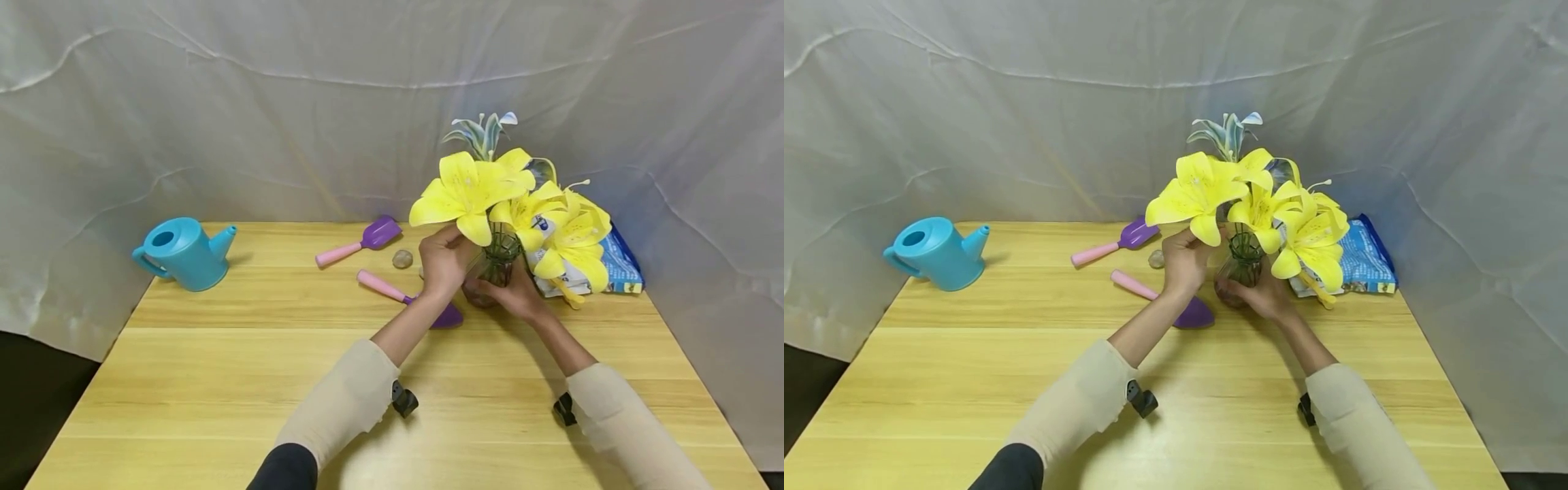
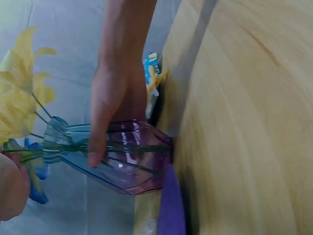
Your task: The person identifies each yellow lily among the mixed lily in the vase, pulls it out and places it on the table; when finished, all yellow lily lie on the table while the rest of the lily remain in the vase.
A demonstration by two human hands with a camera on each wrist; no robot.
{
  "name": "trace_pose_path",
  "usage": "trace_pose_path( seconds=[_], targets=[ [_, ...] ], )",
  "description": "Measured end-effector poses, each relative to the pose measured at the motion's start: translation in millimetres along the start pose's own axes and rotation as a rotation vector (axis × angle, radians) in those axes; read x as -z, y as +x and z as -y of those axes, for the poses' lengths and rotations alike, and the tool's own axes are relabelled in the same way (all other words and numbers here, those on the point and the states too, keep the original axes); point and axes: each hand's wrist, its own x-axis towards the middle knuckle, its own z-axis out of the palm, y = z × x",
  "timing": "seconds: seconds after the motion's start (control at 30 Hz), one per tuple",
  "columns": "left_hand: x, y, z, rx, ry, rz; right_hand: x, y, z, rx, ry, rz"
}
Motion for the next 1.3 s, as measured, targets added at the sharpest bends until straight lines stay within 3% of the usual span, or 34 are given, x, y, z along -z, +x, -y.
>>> trace_pose_path(
  seconds=[0.17, 0.2, 0.23, 0.3, 0.4, 0.47, 0.53, 0.6, 0.7, 0.77, 0.83, 0.9, 0.97, 1.1, 1.2, 1.3],
  targets=[
    [5.6, 2.7, -11.9, -0.126, -0.055, -0.013, 0, 0, 0, -0.037, -0.006, 0.014],
    [6.9, 3.7, -15.0, -0.151, -0.100, -0.009, 0, 0, 0, -0.040, 0.000, 0.019],
    [8.4, 5.0, -18.2, -0.149, -0.206, 0.004, 0, 0, 0, -0.037, 0.003, 0.024],
    [13.9, 7.3, -24.3, -0.196, -0.243, 0.014, 0, 2, -2, -0.024, 0.022, 0.034],
    [26.9, 7.6, -39.4, -0.194, -0.305, 0.026, -1, 3, -3, 0.012, 0.033, 0.022],
    [39.2, 7.2, -50.4, -0.227, -0.231, 0.027, -2, 3, -3, 0.027, 0.023, 0.015],
    [54.1, 6.4, -62.2, -0.241, -0.265, 0.048, -2, 3, -2, 0.026, -0.005, 0.006],
    [72.3, 6.2, -70.1, -0.296, -0.224, 0.069, -3, 3, -1, 0.007, -0.034, 0.008],
    [104.7, 4.2, -76.2, -0.338, -0.122, 0.118, -4, 1, 1, -0.033, -0.064, 0.010],
    [126.9, 1.2, -78.7, -0.317, -0.032, 0.143, -4, 0, 2, -0.054, -0.079, 0.005],
    [148.0, -2.8, -80.2, -0.257, 0.038, 0.171, -5, -1, 3, -0.066, -0.083, 0.003],
    [169.2, -7.8, -77.7, -0.139, 0.093, 0.174, -5, -1, 4, -0.069, -0.084, 0.002],
    [191.1, -13.9, -72.4, 0.006, 0.154, 0.159, -5, -1, 4, -0.063, -0.079, 0.004],
    [241.3, -26.1, -46.1, 0.326, 0.259, 0.149, -6, 1, 4, -0.021, -0.060, 0.011],
    [277.0, -35.6, -32.7, 0.515, 0.350, 0.205, -5, 1, 3, -0.009, -0.068, 0.006],
    [304.2, -44.5, -25.5, 0.646, 0.419, 0.288, -5, 0, 3, -0.012, -0.066, 0.001]
  ],
)
